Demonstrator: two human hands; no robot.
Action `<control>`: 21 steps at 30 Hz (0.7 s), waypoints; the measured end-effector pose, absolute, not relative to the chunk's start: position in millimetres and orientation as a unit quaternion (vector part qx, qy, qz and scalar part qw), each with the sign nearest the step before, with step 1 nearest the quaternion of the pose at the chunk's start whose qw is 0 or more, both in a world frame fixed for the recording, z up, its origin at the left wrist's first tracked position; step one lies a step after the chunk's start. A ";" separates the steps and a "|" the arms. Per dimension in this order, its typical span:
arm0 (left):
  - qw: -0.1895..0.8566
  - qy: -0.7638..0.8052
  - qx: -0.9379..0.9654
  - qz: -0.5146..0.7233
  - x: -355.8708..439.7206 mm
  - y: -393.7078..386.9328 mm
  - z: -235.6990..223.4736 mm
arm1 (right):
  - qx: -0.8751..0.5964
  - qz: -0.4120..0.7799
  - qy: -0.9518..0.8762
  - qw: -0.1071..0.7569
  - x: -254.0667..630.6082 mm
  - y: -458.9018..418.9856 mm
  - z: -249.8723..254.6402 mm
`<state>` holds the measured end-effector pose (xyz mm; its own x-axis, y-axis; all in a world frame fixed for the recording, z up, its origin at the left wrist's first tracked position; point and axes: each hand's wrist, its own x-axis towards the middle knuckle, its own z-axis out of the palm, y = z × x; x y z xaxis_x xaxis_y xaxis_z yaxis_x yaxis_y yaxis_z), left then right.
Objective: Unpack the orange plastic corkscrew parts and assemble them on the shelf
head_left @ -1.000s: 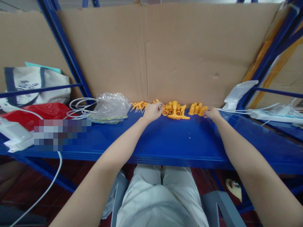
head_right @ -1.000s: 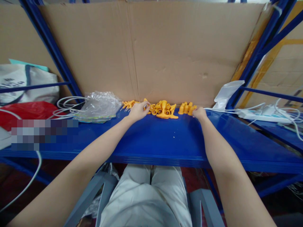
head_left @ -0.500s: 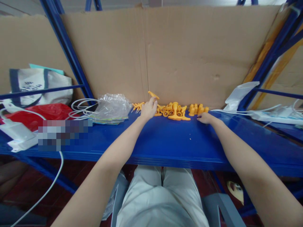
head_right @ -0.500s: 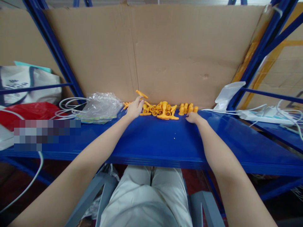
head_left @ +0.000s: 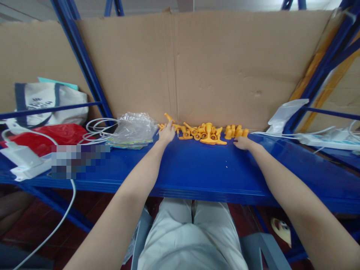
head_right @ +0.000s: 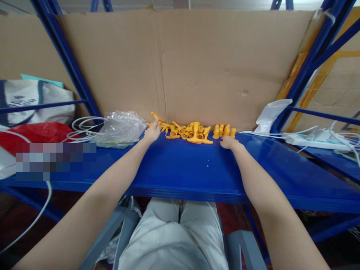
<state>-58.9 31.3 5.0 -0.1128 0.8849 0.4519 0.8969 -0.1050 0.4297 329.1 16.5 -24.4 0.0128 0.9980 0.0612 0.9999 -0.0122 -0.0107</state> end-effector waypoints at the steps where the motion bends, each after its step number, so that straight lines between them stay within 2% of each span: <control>1: 0.006 -0.677 -0.662 -0.321 -60.9 33.2 3.0 | -0.714 -0.010 -0.700 0.021 327.2 16.4 -24.2; 10: -0.028 -0.706 -0.650 -0.278 -65.2 40.6 -2.6 | -0.722 0.013 -0.691 0.031 316.8 15.2 -24.9; 21: 0.059 -0.667 -0.724 -0.165 -61.2 53.0 7.4 | -0.709 -0.009 -0.705 0.023 320.8 19.7 -32.8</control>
<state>-61.2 53.0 7.4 0.0557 0.9466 0.3175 0.9856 -0.1029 0.1338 320.8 19.7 -32.8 0.0056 0.9990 0.0442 0.9998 -0.0048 -0.0201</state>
